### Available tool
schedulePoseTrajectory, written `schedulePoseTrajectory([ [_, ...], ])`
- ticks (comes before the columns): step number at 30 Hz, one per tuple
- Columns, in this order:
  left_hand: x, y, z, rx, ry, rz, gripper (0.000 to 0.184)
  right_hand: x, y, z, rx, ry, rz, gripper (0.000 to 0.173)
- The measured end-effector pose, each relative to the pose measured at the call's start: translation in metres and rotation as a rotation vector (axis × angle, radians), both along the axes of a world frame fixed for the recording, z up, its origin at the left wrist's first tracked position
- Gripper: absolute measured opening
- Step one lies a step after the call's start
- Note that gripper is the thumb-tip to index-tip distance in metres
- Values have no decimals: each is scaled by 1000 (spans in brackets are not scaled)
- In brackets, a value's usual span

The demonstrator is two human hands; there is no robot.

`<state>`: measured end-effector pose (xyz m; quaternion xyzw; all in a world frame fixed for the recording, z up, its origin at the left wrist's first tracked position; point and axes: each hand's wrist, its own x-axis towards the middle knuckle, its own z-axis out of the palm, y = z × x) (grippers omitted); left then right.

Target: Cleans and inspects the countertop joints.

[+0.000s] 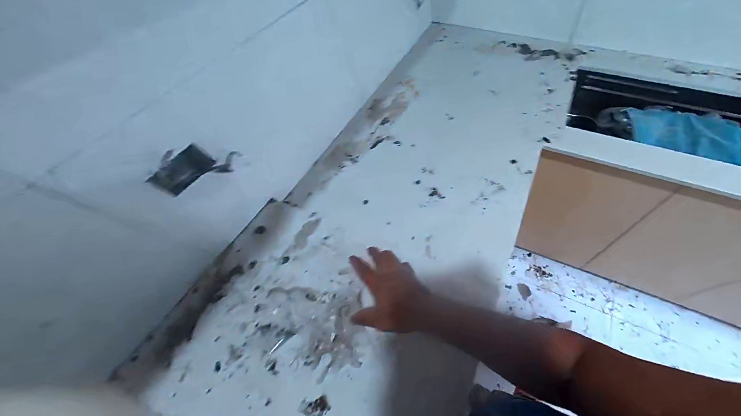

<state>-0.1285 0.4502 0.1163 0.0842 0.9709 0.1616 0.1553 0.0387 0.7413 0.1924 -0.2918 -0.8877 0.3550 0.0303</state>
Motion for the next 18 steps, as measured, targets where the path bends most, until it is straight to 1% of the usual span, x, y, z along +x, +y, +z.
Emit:
schedulePoseTrajectory([
  [2, 2, 2, 3, -5, 35, 25, 71, 15, -9, -11, 61, 69, 0, 81],
  [4, -3, -5, 9, -43, 19, 31, 63, 21, -17, -25, 50, 67, 35, 77],
  [7, -12, -1, 8, -121, 24, -5, 60, 34, -15, -38, -7, -4, 23, 73],
  [11, -12, -2, 21, -202, -34, -18, 60, 46, -20, -50, 32, 25, 30, 69],
  [13, -15, -4, 25, -168, -80, -5, 60, 49, -19, -51, 73, 103, 22, 67],
  [15, -14, -8, 23, -43, -135, 45, 61, 49, -17, -44, 90, 181, 19, 64],
  [18, -3, -11, 14, 110, -173, 94, 56, 33, -20, -32, 144, 242, 72, 57],
])
